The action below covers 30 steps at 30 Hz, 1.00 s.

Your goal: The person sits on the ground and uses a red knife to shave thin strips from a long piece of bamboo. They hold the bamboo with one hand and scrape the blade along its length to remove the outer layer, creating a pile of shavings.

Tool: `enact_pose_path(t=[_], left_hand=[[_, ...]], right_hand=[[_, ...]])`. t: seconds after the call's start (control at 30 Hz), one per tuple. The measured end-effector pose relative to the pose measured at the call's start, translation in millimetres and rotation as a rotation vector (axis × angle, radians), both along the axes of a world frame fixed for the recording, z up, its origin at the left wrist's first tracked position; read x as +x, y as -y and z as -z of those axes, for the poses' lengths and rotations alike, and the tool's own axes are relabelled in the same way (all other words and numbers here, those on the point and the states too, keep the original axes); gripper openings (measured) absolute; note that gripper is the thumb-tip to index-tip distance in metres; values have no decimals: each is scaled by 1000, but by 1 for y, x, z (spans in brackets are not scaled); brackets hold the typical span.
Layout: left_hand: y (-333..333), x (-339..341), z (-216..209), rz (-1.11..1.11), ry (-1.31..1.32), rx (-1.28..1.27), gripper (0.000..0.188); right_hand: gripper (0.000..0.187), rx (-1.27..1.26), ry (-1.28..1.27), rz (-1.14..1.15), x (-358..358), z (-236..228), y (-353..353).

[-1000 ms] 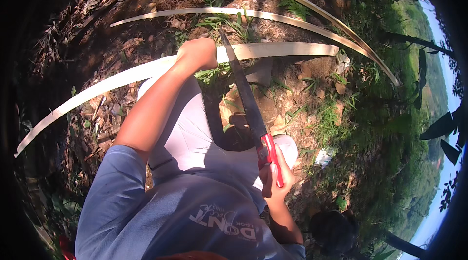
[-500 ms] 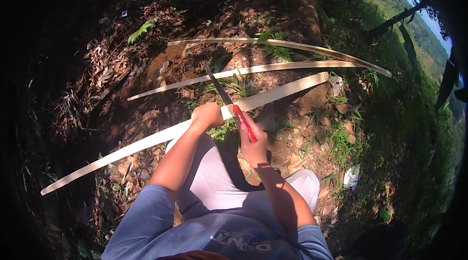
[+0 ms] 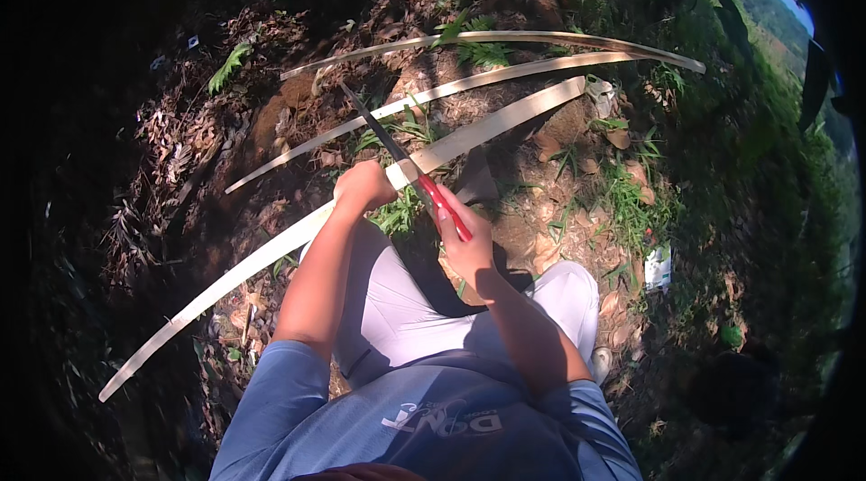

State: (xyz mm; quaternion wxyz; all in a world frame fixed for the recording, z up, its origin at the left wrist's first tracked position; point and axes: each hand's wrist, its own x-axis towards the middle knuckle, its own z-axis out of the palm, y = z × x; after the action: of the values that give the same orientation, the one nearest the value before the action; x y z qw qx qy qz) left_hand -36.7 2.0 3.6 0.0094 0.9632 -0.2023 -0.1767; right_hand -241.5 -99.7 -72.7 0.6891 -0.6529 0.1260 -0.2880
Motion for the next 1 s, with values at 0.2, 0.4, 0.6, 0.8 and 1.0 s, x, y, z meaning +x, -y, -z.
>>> enact_pose_path(t=[0.2, 0.4, 0.6, 0.8, 1.0], left_hand=[[-3, -6, 0, 39, 27, -43, 33], [-7, -9, 15, 54, 149, -27, 27], [-5, -13, 17, 98, 178, -53, 22], [-8, -17, 19, 156, 236, -84, 19], [0, -11, 18, 119, 162, 1, 24]], right_hand=[[42, 89, -240, -24, -171, -6, 12], [48, -3, -306, -30, -220, -91, 14], [44, -23, -325, -28, -206, -115, 28], [45, 0, -327, -95, -108, -78, 35], [41, -65, -45, -68, 36, -33, 16]])
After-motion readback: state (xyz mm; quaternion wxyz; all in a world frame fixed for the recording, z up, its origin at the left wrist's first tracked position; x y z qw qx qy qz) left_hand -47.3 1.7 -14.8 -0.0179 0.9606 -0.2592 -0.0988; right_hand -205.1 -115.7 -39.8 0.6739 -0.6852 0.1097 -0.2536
